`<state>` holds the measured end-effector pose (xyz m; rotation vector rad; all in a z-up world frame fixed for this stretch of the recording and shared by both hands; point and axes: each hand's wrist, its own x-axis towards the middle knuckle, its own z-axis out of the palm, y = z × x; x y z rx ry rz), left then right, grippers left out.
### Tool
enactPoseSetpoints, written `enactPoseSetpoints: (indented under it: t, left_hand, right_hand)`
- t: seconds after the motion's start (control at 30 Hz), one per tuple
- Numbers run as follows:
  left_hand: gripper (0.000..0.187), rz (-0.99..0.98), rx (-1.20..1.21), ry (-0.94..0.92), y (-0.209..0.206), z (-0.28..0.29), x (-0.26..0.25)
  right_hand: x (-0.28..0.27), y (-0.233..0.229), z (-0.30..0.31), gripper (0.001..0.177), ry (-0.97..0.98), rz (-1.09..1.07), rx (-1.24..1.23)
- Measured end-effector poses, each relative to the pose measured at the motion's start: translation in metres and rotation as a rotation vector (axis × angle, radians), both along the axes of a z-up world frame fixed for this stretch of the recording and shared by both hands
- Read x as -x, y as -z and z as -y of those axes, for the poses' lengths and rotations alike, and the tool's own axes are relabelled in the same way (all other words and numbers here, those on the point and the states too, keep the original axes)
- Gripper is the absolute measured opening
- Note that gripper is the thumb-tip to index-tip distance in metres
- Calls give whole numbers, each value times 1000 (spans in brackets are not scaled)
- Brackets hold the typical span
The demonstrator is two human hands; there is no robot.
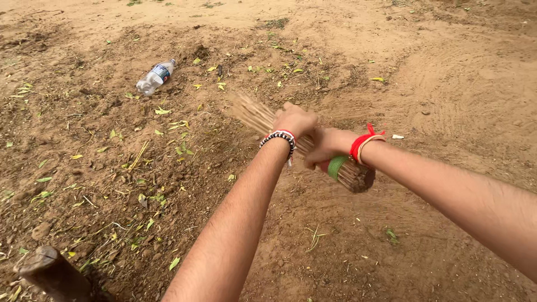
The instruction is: The person sweeps dirt and leaves on the ground using a hand-held broom.
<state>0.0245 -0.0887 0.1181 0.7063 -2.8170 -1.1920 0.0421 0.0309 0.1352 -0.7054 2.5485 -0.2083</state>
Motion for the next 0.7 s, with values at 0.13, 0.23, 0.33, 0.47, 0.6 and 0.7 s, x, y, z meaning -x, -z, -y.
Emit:
enactPoseSetpoints:
  t: [0.13, 0.23, 0.33, 0.47, 0.6, 0.7]
  left_hand:
    - [59, -102, -22, 70, -14, 51, -2]
    - [59, -145, -28, 87, -21, 90, -1]
    - [63, -133, -85, 71, -16, 115, -11]
    - [65, -34, -132, 6, 1, 129, -8]
    - [59, -48, -112, -62, 32, 128, 21]
    - [58, -111, -193, -91, 38, 118, 46]
  right_hand:
    - [21, -37, 0, 110, 145, -205, -155]
    - [57, -38, -16, 113, 181, -179, -167]
    - [101, -1, -28, 115, 194, -98, -154]
    - [118, 63, -5, 108, 71, -9, -213]
    - [66, 77, 40, 114, -154, -97, -281]
    - [47, 27, 42, 113, -259, -9, -171]
